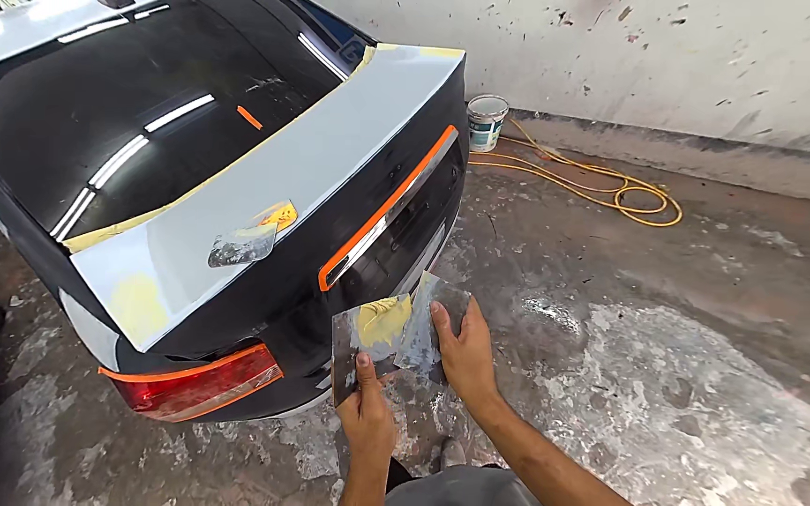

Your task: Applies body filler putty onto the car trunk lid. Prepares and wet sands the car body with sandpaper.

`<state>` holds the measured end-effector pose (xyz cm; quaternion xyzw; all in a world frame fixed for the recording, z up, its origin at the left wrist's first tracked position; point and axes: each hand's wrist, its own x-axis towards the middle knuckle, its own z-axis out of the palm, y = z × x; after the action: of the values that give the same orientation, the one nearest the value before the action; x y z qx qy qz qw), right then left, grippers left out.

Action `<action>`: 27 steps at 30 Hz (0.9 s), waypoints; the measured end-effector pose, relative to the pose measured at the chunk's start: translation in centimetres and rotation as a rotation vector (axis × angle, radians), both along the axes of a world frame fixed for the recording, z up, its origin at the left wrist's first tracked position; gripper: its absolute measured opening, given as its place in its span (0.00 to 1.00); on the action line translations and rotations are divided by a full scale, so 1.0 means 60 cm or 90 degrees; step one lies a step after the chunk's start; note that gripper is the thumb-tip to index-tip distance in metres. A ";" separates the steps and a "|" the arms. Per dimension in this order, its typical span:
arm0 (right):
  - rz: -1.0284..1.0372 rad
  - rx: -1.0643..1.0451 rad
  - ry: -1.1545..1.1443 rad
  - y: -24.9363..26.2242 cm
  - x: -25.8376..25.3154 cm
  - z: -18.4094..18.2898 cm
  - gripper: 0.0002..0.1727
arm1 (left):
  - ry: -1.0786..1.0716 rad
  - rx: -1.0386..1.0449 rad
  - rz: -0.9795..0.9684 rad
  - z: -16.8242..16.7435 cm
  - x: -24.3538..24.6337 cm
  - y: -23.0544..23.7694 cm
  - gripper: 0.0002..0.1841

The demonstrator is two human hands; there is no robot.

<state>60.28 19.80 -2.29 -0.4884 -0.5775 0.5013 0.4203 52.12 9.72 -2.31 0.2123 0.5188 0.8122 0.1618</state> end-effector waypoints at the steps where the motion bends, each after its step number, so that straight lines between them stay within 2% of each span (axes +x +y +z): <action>1: 0.004 0.005 0.001 -0.009 -0.001 -0.001 0.20 | -0.006 -0.010 0.006 0.001 -0.003 0.001 0.12; 6: 0.013 -0.005 -0.029 0.001 0.000 0.000 0.19 | -0.054 -0.025 -0.035 -0.004 0.007 -0.001 0.13; 9: 0.012 0.013 -0.061 0.023 0.000 0.028 0.21 | -0.101 -0.049 -0.082 -0.019 0.027 -0.013 0.15; 11: 0.017 0.041 -0.080 0.020 0.005 0.038 0.21 | -0.081 -0.058 -0.073 -0.023 0.032 -0.015 0.14; 14: 0.023 0.072 -0.086 -0.011 0.016 0.022 0.23 | -0.016 -0.049 -0.067 -0.009 0.006 -0.003 0.15; 19: 0.029 0.059 -0.065 0.005 0.009 0.019 0.20 | -0.003 -0.086 -0.134 -0.008 -0.006 -0.008 0.20; 27: -0.006 0.081 -0.057 0.013 0.020 0.012 0.22 | 0.033 -0.144 -0.217 -0.015 -0.011 -0.010 0.22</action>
<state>61.47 20.56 -1.55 -0.4855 -0.6242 0.4390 0.4266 51.47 9.14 -3.24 0.2986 0.5672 0.7037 0.3064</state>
